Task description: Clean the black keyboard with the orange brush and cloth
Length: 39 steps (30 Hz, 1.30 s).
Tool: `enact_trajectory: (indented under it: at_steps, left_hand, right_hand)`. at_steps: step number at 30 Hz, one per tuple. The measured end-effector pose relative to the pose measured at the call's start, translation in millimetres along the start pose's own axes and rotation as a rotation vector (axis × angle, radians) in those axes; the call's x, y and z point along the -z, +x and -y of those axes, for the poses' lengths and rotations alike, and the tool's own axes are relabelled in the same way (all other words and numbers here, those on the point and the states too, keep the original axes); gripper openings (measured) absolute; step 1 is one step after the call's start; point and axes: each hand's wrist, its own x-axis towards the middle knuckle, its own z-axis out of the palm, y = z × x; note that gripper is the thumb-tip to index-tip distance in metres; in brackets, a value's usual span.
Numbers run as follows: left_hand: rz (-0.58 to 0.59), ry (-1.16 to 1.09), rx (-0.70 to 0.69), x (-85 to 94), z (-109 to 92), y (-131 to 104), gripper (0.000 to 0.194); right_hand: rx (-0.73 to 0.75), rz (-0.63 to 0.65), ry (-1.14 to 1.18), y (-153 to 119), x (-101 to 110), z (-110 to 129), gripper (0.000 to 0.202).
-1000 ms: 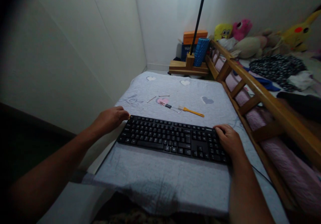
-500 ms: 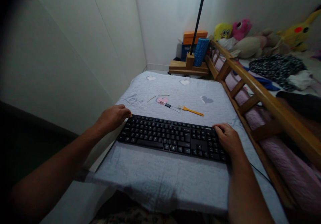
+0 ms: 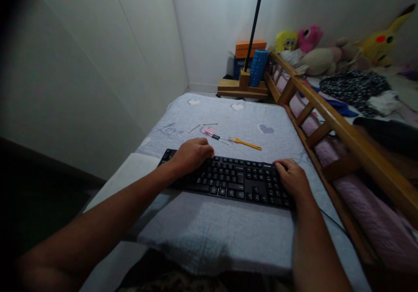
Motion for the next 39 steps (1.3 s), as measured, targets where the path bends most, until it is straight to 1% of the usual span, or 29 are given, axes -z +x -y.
enact_trajectory:
  at_steps: [3, 7, 11, 20, 28, 33, 39]
  left_hand:
    - [0.018, 0.02, -0.067, -8.0, -14.0, 14.1, 0.027]
    - [0.056, 0.036, -0.072, -15.5, -17.0, 16.9, 0.027]
    - [0.052, 0.043, -0.068, -16.4, -9.6, 10.3, 0.025]
    - [0.089, 0.082, -0.011, -4.2, 5.7, -2.6, 0.027]
    - [0.072, 0.144, 0.025, -4.4, 24.3, -16.7, 0.027]
    - [0.063, 0.143, 0.056, -1.9, 36.6, -27.1, 0.027]
    - [0.072, 0.119, 0.074, 0.5, 42.5, -33.4, 0.029]
  right_hand:
    - [0.014, -0.014, 0.011, -1.0, 0.6, 2.7, 0.033]
    - [0.03, -0.02, 0.022, -1.7, 0.5, 3.3, 0.032]
    - [0.033, -0.026, 0.034, -2.0, 0.3, 3.2, 0.03]
    - [0.009, -0.007, 0.014, -0.1, 0.4, 1.5, 0.033]
    - [0.018, -0.011, 0.005, -0.9, -0.2, 0.4, 0.034]
    - [0.013, -0.01, 0.01, -1.0, -0.9, -0.5, 0.034]
    - [0.008, -0.008, 0.016, -0.6, -1.5, -1.7, 0.033]
